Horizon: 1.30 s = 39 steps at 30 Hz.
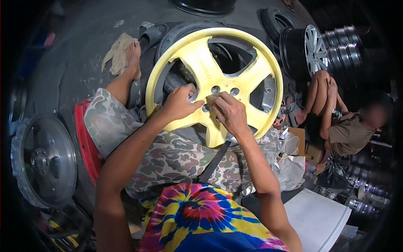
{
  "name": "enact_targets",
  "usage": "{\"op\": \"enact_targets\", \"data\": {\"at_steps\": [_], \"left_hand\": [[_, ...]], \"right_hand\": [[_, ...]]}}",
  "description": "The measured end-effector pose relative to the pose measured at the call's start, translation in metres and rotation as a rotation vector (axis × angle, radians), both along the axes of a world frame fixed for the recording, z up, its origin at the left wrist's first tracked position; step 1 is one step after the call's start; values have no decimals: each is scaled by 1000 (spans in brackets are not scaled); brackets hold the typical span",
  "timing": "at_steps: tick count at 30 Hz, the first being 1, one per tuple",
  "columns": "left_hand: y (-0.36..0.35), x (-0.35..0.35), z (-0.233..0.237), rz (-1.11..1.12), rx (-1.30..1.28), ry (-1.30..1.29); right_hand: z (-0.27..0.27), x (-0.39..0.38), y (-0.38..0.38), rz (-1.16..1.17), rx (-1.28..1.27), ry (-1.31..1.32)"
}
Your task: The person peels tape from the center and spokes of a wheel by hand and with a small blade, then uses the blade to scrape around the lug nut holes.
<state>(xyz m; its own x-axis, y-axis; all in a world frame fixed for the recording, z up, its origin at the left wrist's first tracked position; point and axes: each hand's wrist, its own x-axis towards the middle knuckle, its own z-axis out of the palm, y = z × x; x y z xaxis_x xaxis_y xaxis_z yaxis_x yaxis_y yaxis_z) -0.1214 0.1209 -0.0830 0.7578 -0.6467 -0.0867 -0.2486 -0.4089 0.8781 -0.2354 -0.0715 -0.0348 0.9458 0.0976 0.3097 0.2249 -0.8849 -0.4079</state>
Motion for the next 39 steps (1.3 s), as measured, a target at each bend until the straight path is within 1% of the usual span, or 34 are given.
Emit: {"op": "enact_targets", "data": {"at_steps": [4, 13, 14, 16, 20, 22, 23, 25, 28, 30, 35, 38, 39], "left_hand": [[-1, -1, -2, 15, -21, 25], [-3, -3, -6, 30, -17, 28], [-3, -3, -7, 34, -28, -14], [-3, -4, -10, 36, -38, -56], [-3, -4, -13, 38, -50, 7], [-3, -3, -10, 44, -61, 38], [-3, -3, -9, 44, -48, 40], [-3, -3, -4, 42, -35, 39], [-4, -4, -3, 53, 7, 61], [-5, -6, -8, 82, -29, -91], [-6, -6, -10, 84, -13, -54], [-5, -5, -2, 82, 8, -11], [-6, -5, 0, 80, 20, 22]], "right_hand": [[7, 4, -2, 38, -88, 27], [10, 7, -8, 79, -118, 55], [9, 7, -7, 79, -118, 55], [5, 5, -5, 39, -112, 76], [3, -1, 11, -31, -49, 80], [-2, -3, 17, -141, 39, 97], [-5, -3, 19, -142, 37, 95], [-8, -2, 21, -213, 189, 79], [-6, -3, 22, -227, 208, 53], [-1, -5, 25, -238, 162, 71], [-1, -10, 37, -301, 52, 98], [-15, -8, 43, -368, 260, -13], [-16, -7, 47, -371, 259, -13]]}}
